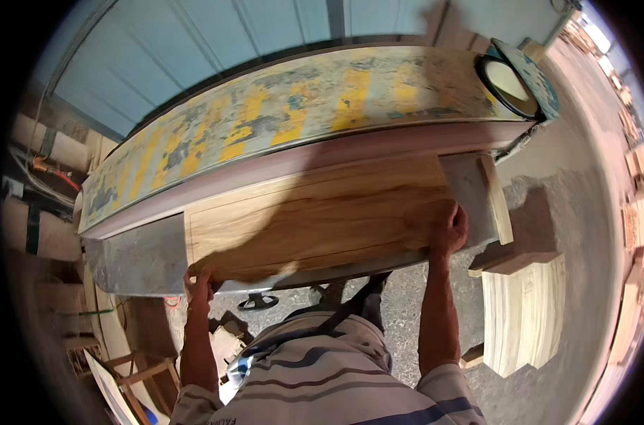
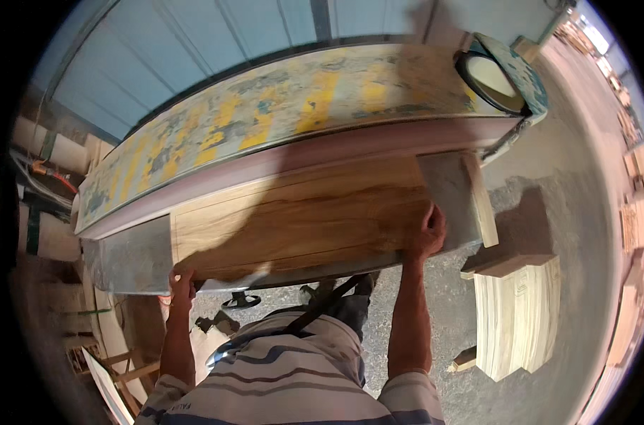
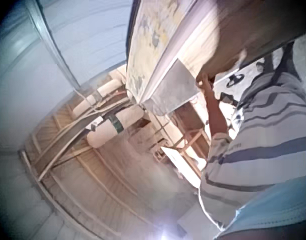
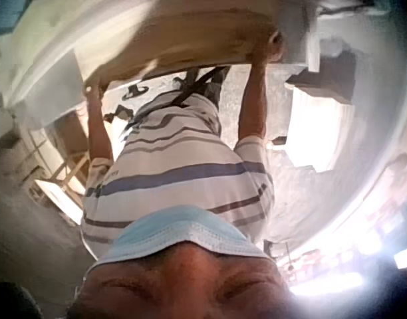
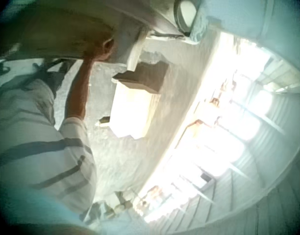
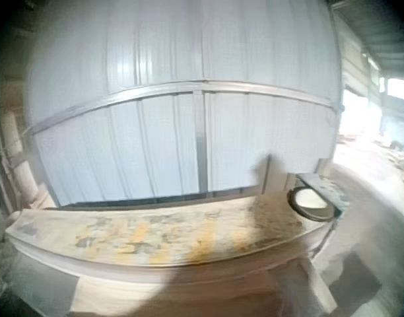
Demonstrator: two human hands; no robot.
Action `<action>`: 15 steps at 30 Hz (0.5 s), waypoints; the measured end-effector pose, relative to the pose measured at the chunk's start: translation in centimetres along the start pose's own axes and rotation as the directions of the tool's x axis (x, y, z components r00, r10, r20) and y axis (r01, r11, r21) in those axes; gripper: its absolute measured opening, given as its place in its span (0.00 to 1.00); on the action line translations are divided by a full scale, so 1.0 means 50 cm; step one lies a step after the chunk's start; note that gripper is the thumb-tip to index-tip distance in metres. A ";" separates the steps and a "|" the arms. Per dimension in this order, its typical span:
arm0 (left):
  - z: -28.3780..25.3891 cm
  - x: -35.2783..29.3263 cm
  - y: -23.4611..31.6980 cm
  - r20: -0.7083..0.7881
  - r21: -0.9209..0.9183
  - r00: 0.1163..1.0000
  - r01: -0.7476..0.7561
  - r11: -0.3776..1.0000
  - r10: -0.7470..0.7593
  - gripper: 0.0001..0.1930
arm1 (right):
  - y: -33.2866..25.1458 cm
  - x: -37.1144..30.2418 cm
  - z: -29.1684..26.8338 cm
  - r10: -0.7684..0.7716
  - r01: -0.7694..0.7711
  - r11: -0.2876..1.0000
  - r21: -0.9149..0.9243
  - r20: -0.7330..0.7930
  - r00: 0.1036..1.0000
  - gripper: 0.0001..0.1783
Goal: The person picks up a wooden board and sands its edges and faces against a large belt sander.
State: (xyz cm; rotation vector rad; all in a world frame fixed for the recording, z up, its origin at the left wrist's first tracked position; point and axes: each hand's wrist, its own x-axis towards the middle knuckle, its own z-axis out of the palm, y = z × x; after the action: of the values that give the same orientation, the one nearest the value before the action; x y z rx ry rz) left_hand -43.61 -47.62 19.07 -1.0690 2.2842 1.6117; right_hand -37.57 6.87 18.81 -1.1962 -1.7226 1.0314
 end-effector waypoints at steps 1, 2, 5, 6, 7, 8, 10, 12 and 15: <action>-0.005 0.008 -0.012 0.015 -0.022 1.000 -0.010 1.000 0.010 0.31 | 0.013 0.004 0.004 -0.048 0.048 0.999 -0.021 -0.016 0.999 0.17; -0.013 0.014 -0.022 0.031 -0.044 0.999 -0.018 0.999 0.019 0.31 | 0.039 0.006 0.017 -0.096 0.095 0.995 -0.044 -0.031 0.995 0.17; -0.010 0.000 0.003 0.016 -0.018 1.000 -0.015 1.000 0.015 0.32 | 0.036 0.005 0.009 -0.073 0.066 0.991 -0.118 -0.055 0.996 0.15; -0.025 0.022 -0.012 0.015 -0.024 1.000 -0.021 0.999 0.021 0.35 | 0.018 -0.003 0.011 -0.052 0.044 0.989 -0.142 -0.055 0.997 0.15; -0.037 0.038 -0.018 0.017 -0.034 1.000 -0.006 0.999 0.006 0.35 | 0.009 -0.011 0.016 -0.056 0.048 0.988 -0.144 -0.055 0.997 0.14; -0.044 0.053 -0.026 0.020 -0.041 1.000 0.008 0.999 -0.007 0.35 | 0.004 -0.021 0.018 -0.059 0.050 0.988 -0.145 -0.056 0.997 0.14; -0.038 0.052 -0.004 0.005 -0.034 0.999 0.032 0.999 -0.032 0.33 | 0.018 -0.040 0.024 -0.062 0.053 0.992 -0.117 -0.074 0.995 0.12; -0.121 0.139 -0.066 0.046 -0.109 0.996 0.082 0.991 -0.077 0.33 | 0.004 -0.075 0.039 -0.105 0.100 0.990 -0.096 -0.053 0.993 0.10; -0.150 0.161 -0.051 0.050 -0.140 0.997 0.068 0.988 -0.061 0.33 | 0.014 -0.127 0.063 -0.173 0.170 0.981 -0.091 -0.029 0.984 0.10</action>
State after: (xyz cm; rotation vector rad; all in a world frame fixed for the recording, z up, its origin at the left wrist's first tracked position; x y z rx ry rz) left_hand -45.93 -58.29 16.19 -1.1119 2.1108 1.7764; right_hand -38.65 0.40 16.07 -1.0918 -1.8234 0.8334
